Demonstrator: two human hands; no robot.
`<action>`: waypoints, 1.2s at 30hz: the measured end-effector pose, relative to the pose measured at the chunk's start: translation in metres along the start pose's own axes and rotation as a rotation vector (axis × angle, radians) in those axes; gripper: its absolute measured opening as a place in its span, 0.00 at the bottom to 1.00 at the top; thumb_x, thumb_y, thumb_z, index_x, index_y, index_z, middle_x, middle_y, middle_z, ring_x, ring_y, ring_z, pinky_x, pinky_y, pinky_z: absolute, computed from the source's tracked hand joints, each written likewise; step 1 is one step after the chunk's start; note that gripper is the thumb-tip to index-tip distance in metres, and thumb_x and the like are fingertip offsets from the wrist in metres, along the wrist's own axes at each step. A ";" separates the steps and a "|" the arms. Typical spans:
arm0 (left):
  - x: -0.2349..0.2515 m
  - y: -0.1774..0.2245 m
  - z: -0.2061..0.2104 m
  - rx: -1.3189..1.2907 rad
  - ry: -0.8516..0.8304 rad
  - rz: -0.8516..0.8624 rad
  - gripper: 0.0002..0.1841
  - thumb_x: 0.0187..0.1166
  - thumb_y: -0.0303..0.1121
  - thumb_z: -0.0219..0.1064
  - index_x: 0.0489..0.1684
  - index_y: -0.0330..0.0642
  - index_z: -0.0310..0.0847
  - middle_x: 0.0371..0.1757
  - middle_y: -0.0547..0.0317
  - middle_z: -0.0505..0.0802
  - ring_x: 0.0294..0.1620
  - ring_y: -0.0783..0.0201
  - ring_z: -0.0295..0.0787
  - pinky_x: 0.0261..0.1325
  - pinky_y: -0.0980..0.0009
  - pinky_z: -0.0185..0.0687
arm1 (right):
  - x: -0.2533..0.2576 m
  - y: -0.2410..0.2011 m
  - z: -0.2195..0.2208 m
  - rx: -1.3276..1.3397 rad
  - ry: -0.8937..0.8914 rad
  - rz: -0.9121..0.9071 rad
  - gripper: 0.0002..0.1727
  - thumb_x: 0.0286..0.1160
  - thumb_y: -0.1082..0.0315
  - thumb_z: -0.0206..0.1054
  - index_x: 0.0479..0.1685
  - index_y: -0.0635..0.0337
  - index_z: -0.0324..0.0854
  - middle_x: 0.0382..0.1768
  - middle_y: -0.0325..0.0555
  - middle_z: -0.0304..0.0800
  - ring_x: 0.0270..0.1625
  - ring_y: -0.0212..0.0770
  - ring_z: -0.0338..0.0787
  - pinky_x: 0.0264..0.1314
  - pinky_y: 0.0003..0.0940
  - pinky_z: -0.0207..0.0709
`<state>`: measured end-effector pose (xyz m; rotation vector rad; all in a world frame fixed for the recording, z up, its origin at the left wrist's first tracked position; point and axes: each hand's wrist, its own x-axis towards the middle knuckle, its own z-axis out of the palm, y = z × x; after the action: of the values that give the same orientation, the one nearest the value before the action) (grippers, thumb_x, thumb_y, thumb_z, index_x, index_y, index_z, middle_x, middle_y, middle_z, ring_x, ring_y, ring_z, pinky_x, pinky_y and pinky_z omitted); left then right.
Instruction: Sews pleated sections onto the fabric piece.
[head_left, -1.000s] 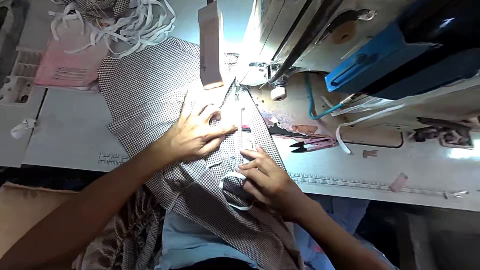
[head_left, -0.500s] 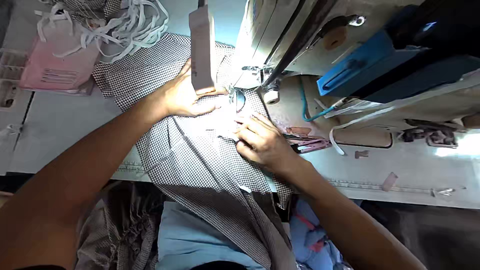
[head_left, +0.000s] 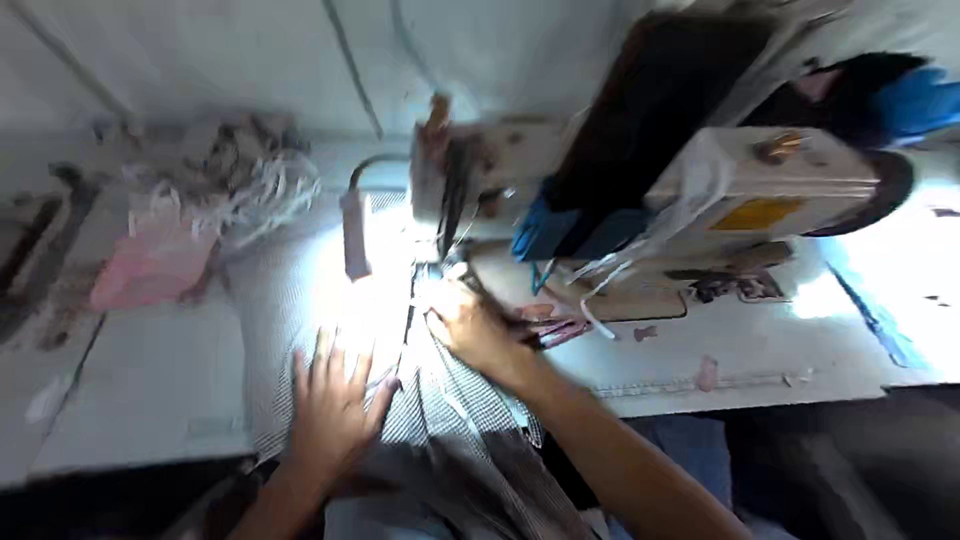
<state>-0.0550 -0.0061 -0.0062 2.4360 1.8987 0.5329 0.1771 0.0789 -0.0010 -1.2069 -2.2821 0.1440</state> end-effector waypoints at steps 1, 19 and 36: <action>-0.002 -0.023 0.002 -0.001 0.004 0.085 0.41 0.80 0.72 0.47 0.80 0.51 0.79 0.85 0.39 0.76 0.88 0.34 0.65 0.82 0.22 0.50 | 0.001 -0.001 0.000 0.013 0.001 0.015 0.12 0.78 0.67 0.64 0.47 0.61 0.92 0.53 0.49 0.93 0.61 0.47 0.90 0.68 0.41 0.83; 0.055 0.038 0.019 -0.403 0.066 0.111 0.17 0.86 0.38 0.63 0.68 0.44 0.86 0.47 0.50 0.96 0.43 0.54 0.94 0.49 0.47 0.89 | -0.005 -0.020 0.001 -0.008 0.003 0.126 0.11 0.79 0.71 0.65 0.51 0.64 0.90 0.51 0.55 0.91 0.61 0.55 0.89 0.66 0.49 0.83; 0.033 0.003 0.006 -0.346 0.052 0.447 0.12 0.82 0.38 0.62 0.43 0.40 0.90 0.38 0.48 0.88 0.41 0.52 0.85 0.48 0.57 0.79 | -0.192 -0.164 -0.027 0.088 0.337 0.466 0.19 0.79 0.62 0.68 0.65 0.58 0.76 0.64 0.52 0.81 0.74 0.43 0.79 0.80 0.36 0.72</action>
<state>-0.0439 0.0258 -0.0028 2.6115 1.1375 0.8576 0.1569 -0.1741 -0.0028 -1.5652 -1.6665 0.1926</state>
